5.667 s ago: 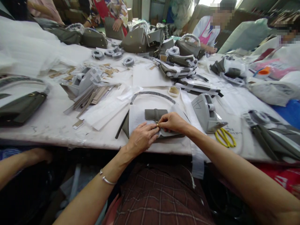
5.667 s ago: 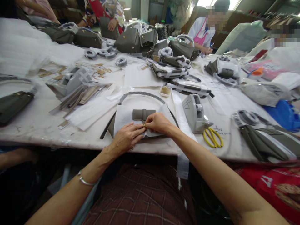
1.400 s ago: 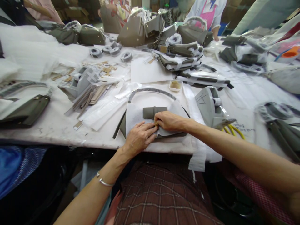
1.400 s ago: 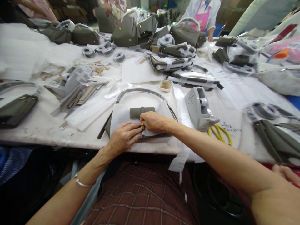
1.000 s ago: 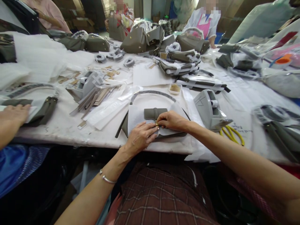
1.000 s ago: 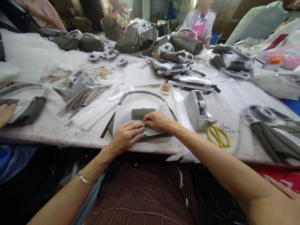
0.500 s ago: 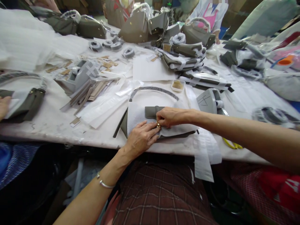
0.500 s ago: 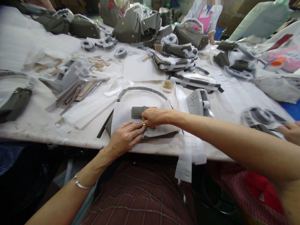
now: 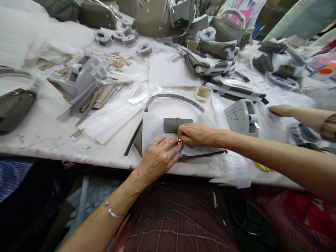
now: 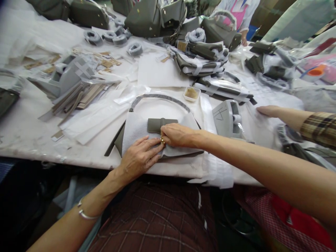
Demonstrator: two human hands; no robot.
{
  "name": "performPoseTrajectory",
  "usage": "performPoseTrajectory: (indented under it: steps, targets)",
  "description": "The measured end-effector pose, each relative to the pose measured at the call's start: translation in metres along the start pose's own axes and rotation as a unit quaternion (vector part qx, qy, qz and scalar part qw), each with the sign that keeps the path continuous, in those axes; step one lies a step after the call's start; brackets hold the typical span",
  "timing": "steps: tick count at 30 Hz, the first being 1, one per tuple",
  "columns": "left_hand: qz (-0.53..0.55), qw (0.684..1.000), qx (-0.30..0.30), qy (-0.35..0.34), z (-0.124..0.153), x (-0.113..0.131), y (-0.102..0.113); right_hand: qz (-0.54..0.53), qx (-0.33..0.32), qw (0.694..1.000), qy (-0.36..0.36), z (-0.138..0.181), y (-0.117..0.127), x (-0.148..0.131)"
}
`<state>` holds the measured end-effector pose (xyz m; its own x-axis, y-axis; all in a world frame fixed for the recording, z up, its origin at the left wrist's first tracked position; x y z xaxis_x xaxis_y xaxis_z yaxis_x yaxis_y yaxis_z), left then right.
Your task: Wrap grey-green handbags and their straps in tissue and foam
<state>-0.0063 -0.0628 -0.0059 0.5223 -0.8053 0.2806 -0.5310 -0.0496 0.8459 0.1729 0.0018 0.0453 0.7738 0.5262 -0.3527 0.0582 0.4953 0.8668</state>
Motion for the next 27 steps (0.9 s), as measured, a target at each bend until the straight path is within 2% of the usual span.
performPoseTrajectory:
  steps: [4,12,18,21,23,27]
  targets:
    - [-0.003,1.0,0.001,0.0,0.0,0.001,0.001,0.034,0.014,0.999,0.004,0.002,-0.002,-0.002]
    - [0.011,1.0,-0.013,0.0,-0.001,0.0,0.0,0.111,0.007,0.993,-0.033,0.006,-0.006,-0.01]
    - [0.017,1.0,-0.006,-0.005,-0.001,0.0,0.0,0.179,-0.025,0.982,0.046,0.001,-0.004,-0.009]
    - [0.023,1.0,-0.007,-0.002,-0.001,-0.001,0.0,0.208,-0.018,0.975,0.07,-0.002,0.001,-0.006]
    - [0.025,1.0,0.001,-0.001,0.0,0.0,0.0,0.188,0.012,0.98,0.064,-0.003,0.006,-0.003]
    - [0.029,1.0,0.007,-0.002,0.0,0.0,0.001,0.068,0.076,0.993,0.064,0.003,0.017,0.007]
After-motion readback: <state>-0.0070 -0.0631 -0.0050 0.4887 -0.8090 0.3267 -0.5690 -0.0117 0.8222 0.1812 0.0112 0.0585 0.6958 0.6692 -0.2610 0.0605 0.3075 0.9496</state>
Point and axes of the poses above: each hand's wrist, its own z-axis away from the middle knuckle, its own y-axis out of the back of the hand, x = y × z, the point moved 2 cm from there along -z, towards the middle knuckle, and after that the axes turned 1 degree about -z, right-handed, at the moved point
